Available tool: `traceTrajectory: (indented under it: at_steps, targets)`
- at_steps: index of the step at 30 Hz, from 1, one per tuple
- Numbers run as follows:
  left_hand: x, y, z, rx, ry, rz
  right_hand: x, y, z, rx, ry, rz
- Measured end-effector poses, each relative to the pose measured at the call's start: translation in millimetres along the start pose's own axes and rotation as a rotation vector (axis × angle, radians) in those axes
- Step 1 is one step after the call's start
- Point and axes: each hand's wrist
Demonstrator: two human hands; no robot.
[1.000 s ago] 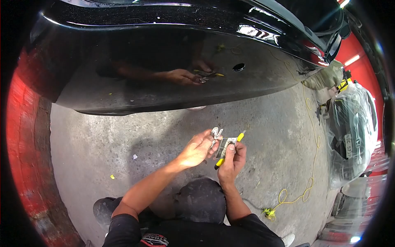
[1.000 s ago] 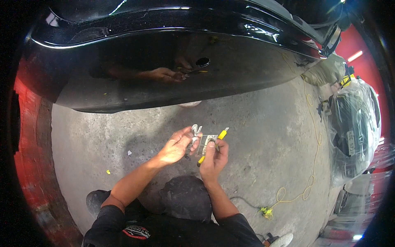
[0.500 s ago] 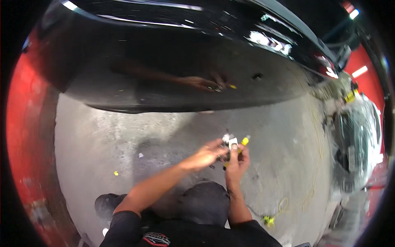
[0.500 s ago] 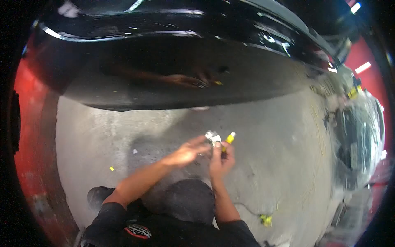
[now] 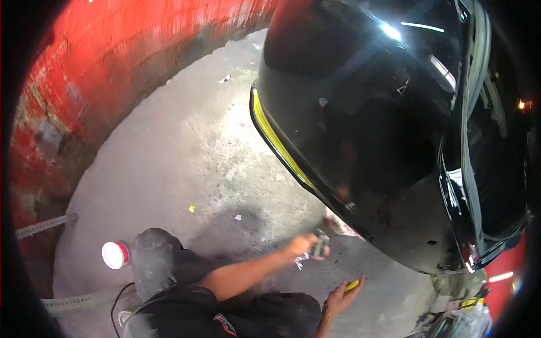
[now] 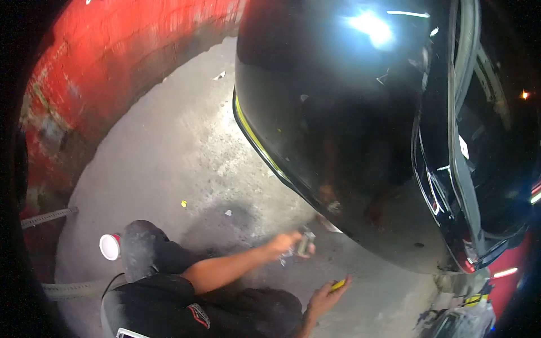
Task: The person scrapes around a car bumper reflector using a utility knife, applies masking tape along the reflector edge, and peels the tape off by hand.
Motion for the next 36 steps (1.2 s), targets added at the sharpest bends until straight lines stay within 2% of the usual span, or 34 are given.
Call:
traceTrajectory:
  at_steps: [1,2,3,4,6,7,9,10,11,12,13,14,16,17,19,20,23,24,26,29,32,36]
  targets:
    - [24.1,6.3,-13.6,0.038,0.130,-0.005,-20.2,4.0,-0.5,0.002,0.024,-0.020]
    - [43.2,13.5,-21.2,0.055,0.248,0.070,-53.5,8.2,2.4,-0.178,-0.035,0.053]
    - [59.4,21.3,-28.8,0.121,0.282,0.133,-78.1,10.9,4.5,-0.349,-0.087,0.131]
    - [75.6,29.7,-32.8,0.193,0.196,0.229,-83.3,6.0,3.4,-0.338,-0.055,0.125]
    - [102.8,44.1,-45.6,0.244,0.165,0.342,-89.9,-4.7,1.2,-0.611,0.093,-0.006]
    - [112.6,48.8,-46.4,0.285,0.134,0.428,-104.8,-10.7,1.2,-0.598,0.124,-0.004]
    - [140.5,62.8,-25.1,0.298,0.053,0.600,-151.6,-25.4,6.6,-0.823,0.416,-0.153]
    - [149.4,64.6,-11.2,0.341,-0.044,0.712,-175.8,-28.1,16.0,-0.817,0.435,-0.146]
    - [147.6,59.3,-7.5,0.333,-0.032,0.701,-200.8,-29.3,26.7,-0.808,0.484,-0.224]
    - [143.9,52.7,-1.7,0.405,-0.069,0.821,-223.5,-30.0,35.1,-0.794,0.534,-0.299]
    - [140.4,44.4,7.6,0.475,-0.109,0.945,-242.3,-31.5,40.9,-0.775,0.606,-0.463]
    - [138.3,39.5,29.5,0.598,-0.189,1.037,-261.3,-30.9,44.3,-0.764,0.623,-0.454]
    - [131.0,29.9,41.9,0.457,0.152,0.828,-290.1,-29.9,50.0,-0.604,0.478,-0.425]
    - [127.6,26.2,46.6,0.503,0.031,0.832,-293.6,-29.7,53.9,-0.606,0.496,-0.424]
    - [112.5,9.3,40.7,0.601,-0.161,0.852,-297.3,-26.3,63.6,-0.361,0.131,-0.409]
    - [108.5,4.2,42.8,0.678,-0.249,0.872,-293.7,-24.1,66.4,-0.360,0.141,-0.406]
    - [118.5,12.3,56.8,0.716,-0.337,0.969,-268.6,-20.7,73.7,-0.344,0.206,-0.511]
    - [122.4,16.0,60.6,0.712,-0.341,0.966,-267.6,-19.9,73.4,-0.339,0.205,-0.508]
    - [127.4,20.1,65.5,0.842,-0.437,0.775,-264.4,-19.4,71.1,-0.377,0.124,-0.415]
    - [120.4,12.4,61.1,0.929,-0.637,0.831,-265.3,-21.8,71.4,-0.366,-0.058,-0.386]
    - [111.1,2.2,55.4,0.967,-0.684,0.909,-261.8,-23.5,68.4,-0.412,-0.105,-0.377]
    - [109.7,4.2,54.9,0.907,-0.655,0.861,-257.6,-32.2,62.9,-0.407,-0.165,-0.368]
Point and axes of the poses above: each hand's wrist, its own y-axis away from the middle knuckle, its own z-axis out of the palm, x = y × z, and after that the axes turned 11 degrees about -x, right-handed
